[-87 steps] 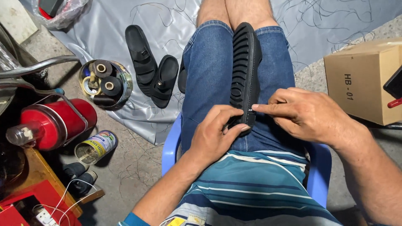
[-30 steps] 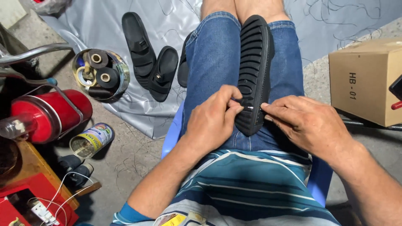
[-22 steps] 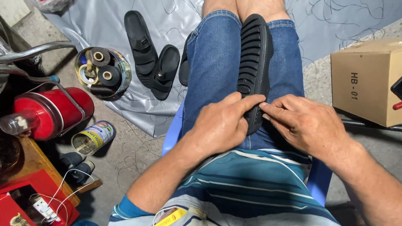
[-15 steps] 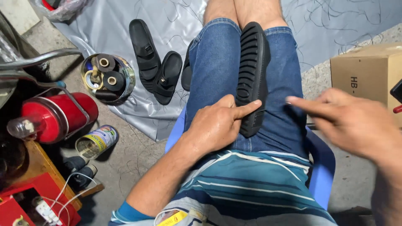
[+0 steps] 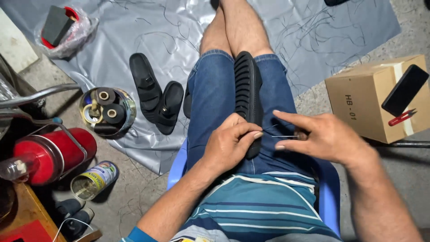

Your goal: Hand-sewing a rubber sole onto a sandal using a needle and thread.

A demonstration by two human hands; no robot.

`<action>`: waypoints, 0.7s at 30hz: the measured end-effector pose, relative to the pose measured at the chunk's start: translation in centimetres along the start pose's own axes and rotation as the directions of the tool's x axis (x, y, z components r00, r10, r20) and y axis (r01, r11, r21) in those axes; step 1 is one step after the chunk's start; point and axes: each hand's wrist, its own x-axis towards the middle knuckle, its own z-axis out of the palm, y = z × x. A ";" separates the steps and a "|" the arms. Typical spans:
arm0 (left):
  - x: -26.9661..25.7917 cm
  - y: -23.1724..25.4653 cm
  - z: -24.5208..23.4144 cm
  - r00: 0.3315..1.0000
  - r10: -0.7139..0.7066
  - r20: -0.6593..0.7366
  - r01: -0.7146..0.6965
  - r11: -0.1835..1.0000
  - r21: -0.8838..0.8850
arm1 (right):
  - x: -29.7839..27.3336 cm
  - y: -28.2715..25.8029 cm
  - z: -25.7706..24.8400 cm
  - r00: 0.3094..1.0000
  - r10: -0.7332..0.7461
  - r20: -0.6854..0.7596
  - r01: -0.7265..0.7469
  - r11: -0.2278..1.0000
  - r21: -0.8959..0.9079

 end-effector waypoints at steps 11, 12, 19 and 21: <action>-0.9 -1.2 -0.7 0.995 -0.010 -0.100 -0.016 0.967 -0.253 | 1.6 -3.1 1.0 0.945 -0.245 -0.217 0.299 0.916 0.268; -1.6 -0.8 -0.7 0.990 0.098 -0.101 -0.106 0.991 -0.077 | 1.2 -3.4 0.3 0.900 -0.319 -0.296 0.324 0.946 -0.032; -3.7 -0.2 0.1 0.999 0.053 -0.004 -0.052 0.991 0.127 | 0.9 -2.2 2.7 0.996 0.030 0.084 -0.017 0.987 -0.157; -3.8 -0.5 0.1 0.997 0.071 -0.030 -0.068 0.993 0.097 | 0.8 -1.4 2.0 0.987 -0.017 0.160 -0.096 0.734 0.672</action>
